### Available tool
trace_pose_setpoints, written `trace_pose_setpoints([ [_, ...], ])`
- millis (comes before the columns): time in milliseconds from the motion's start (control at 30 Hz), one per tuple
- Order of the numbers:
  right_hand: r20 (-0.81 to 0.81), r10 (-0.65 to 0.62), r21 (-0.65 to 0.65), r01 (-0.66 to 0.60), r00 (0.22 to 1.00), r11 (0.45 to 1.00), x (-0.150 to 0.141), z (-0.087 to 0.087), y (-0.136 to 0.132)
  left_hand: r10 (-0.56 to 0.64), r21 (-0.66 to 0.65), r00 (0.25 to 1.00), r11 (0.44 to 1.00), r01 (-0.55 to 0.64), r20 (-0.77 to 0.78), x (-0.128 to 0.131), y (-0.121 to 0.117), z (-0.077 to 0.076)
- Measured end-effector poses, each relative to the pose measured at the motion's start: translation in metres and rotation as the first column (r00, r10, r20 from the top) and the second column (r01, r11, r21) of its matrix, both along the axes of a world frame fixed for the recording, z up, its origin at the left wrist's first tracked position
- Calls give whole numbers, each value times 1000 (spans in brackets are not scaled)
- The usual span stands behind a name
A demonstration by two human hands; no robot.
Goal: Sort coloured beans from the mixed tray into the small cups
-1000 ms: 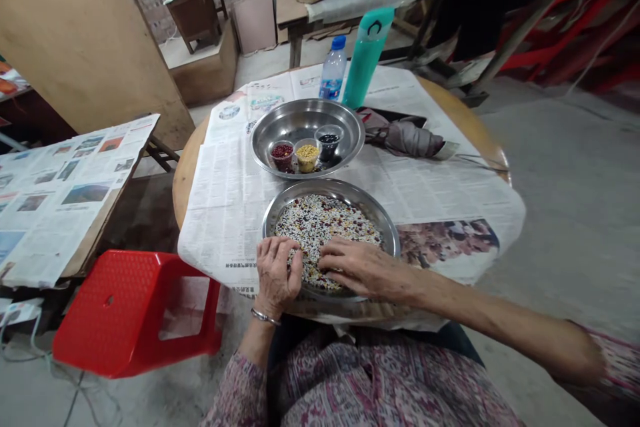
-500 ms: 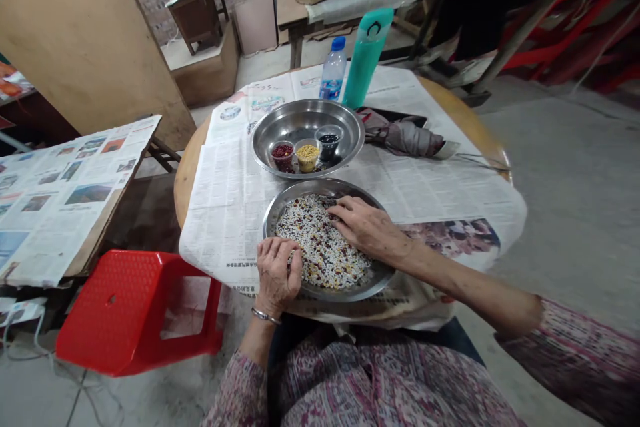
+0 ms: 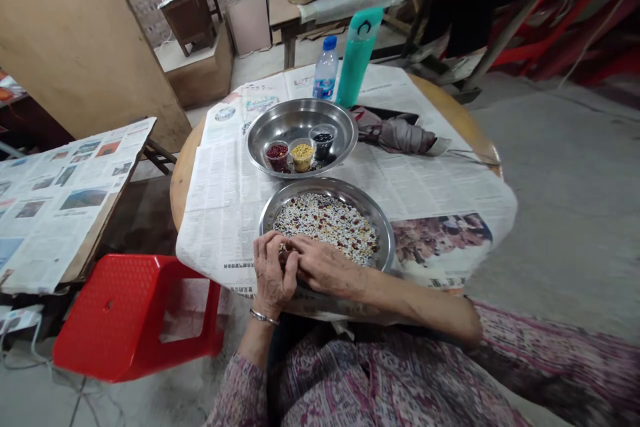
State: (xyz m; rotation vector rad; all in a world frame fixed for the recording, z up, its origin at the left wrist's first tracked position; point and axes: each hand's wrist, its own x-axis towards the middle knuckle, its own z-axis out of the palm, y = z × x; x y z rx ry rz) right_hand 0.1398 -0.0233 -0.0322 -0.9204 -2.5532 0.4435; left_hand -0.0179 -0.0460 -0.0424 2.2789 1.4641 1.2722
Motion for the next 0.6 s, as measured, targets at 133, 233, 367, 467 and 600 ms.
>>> trace_pose_setpoints([
  [133, 101, -12, 114, 1, 995, 994, 15, 5, 16, -15, -1, 1000, 1000, 15, 7, 0, 0, 1],
  [233, 174, -170, 164, 142, 970, 976, 42, 9, 29, -25, 0, 1000, 1000, 25, 13, 1, 0, 2],
  [367, 257, -330, 198, 285, 908, 938, 79, 12, 33, -25, 4, 1000, 1000, 25, 8, 2, 0, 3],
  [467, 247, -361, 208, 315, 899, 926, 95, 11, 25, -29, 13, 1000, 1000, 29, 1, 1, 1, 1],
  [600, 254, -285, 187, 242, 924, 952, 101, 6, 10, -30, 19, 1000, 999, 30, 3, 1, 1, 0],
])
